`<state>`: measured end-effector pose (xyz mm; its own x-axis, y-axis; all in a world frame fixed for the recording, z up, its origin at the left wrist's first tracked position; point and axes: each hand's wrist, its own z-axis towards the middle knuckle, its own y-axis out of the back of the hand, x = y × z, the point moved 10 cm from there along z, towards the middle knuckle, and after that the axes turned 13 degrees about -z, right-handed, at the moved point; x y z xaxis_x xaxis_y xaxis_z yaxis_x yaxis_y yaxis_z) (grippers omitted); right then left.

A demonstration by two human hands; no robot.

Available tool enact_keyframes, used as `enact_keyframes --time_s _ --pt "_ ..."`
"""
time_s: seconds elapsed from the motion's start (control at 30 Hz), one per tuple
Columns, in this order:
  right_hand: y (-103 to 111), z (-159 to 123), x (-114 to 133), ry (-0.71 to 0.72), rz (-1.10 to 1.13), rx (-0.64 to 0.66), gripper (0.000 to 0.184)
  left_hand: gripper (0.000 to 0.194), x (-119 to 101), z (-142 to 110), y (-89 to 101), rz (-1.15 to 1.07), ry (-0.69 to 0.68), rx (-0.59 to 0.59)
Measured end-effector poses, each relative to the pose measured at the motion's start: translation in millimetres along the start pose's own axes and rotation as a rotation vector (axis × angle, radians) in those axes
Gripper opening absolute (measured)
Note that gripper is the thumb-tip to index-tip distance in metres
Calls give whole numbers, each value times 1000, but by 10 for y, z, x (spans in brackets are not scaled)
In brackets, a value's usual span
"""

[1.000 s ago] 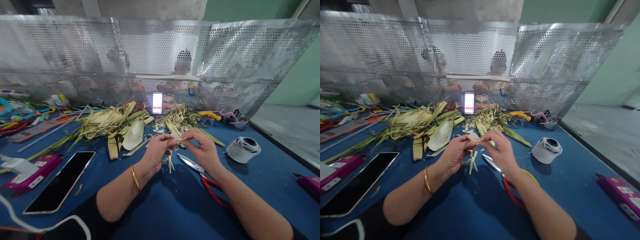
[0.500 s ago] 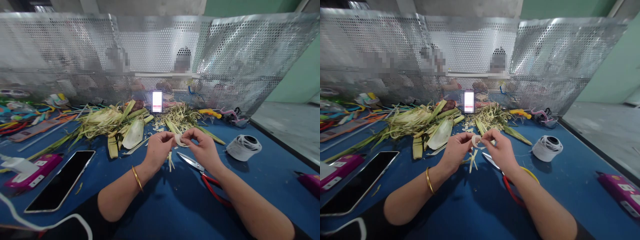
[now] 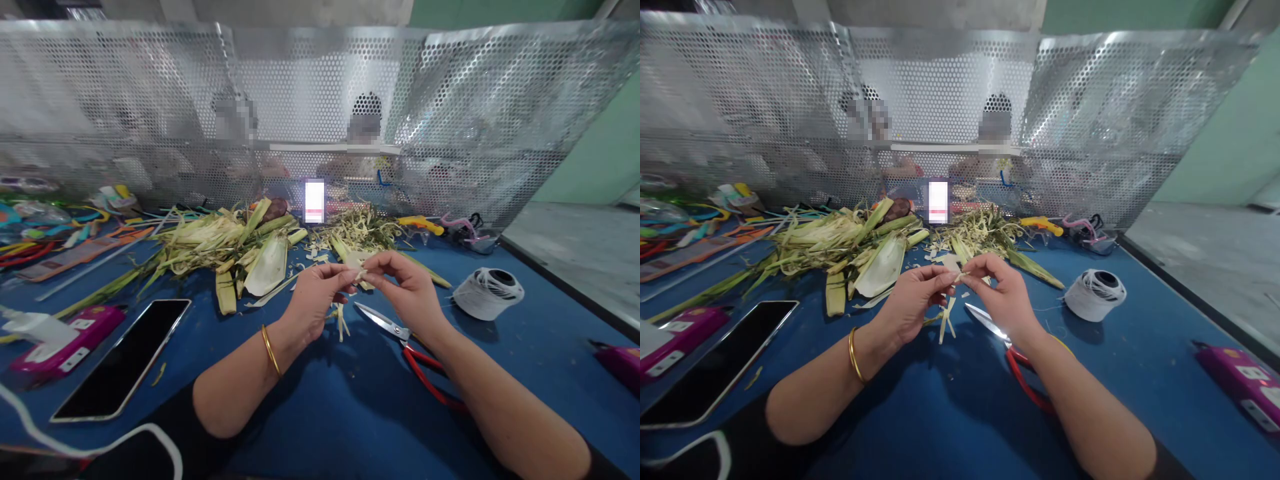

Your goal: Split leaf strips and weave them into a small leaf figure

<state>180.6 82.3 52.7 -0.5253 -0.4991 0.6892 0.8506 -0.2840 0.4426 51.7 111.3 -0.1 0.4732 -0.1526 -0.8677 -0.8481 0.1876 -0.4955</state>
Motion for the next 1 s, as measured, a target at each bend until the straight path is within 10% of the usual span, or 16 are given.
enact_keyframes --time_s 1.0 --pt "-1 -31 -30 -58 -86 -25 15 10 -91 -65 -109 161 -76 45"
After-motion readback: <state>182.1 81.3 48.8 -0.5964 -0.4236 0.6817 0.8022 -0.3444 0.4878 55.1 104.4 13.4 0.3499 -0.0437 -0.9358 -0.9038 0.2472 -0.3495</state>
